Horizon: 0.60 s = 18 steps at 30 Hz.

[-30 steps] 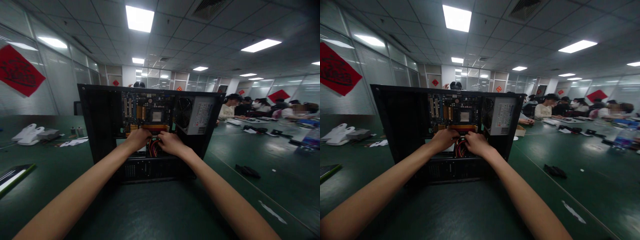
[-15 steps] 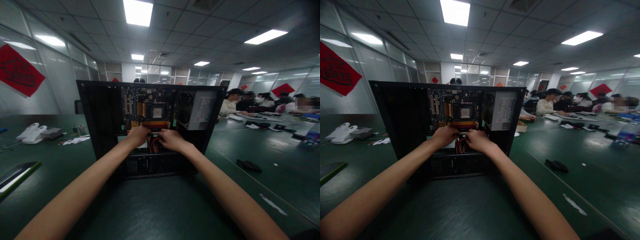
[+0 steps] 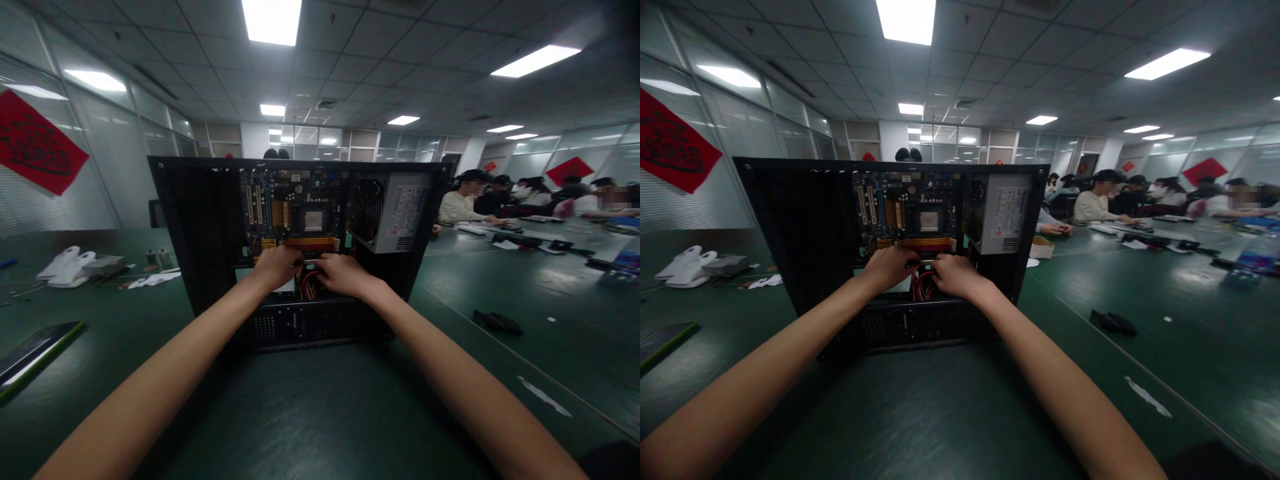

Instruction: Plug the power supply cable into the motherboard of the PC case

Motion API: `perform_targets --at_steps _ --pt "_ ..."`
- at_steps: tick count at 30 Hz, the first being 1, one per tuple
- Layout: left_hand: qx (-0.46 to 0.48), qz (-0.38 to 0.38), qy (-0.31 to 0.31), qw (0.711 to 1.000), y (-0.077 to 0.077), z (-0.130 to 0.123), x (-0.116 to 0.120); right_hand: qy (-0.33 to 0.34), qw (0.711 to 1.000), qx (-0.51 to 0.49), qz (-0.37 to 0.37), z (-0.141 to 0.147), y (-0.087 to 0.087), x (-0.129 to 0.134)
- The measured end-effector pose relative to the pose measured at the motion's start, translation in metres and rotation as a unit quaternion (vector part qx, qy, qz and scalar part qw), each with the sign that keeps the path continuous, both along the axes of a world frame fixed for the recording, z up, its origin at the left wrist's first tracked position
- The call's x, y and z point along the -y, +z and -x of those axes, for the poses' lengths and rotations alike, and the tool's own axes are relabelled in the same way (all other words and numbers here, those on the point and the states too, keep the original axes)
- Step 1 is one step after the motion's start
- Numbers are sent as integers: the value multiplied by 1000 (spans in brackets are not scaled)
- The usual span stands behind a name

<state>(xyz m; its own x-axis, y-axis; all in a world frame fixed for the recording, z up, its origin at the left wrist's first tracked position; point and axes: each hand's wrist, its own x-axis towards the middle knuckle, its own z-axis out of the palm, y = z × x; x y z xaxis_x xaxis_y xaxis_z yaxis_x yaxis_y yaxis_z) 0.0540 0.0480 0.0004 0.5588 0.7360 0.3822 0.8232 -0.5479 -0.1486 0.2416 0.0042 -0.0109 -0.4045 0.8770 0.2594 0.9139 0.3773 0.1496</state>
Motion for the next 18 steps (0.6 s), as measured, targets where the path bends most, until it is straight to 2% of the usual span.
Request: perform_targets --at_steps 7,13,18 --pt "7 10 21 1000 2 4 4 5 1000 2 -18 -1 -1 -2" --pt "79 -27 19 996 3 14 4 -59 996 -7 -65 -1 2 -2" --pt "6 6 2 1000 1 3 2 -21 999 8 -35 0 0 -1"
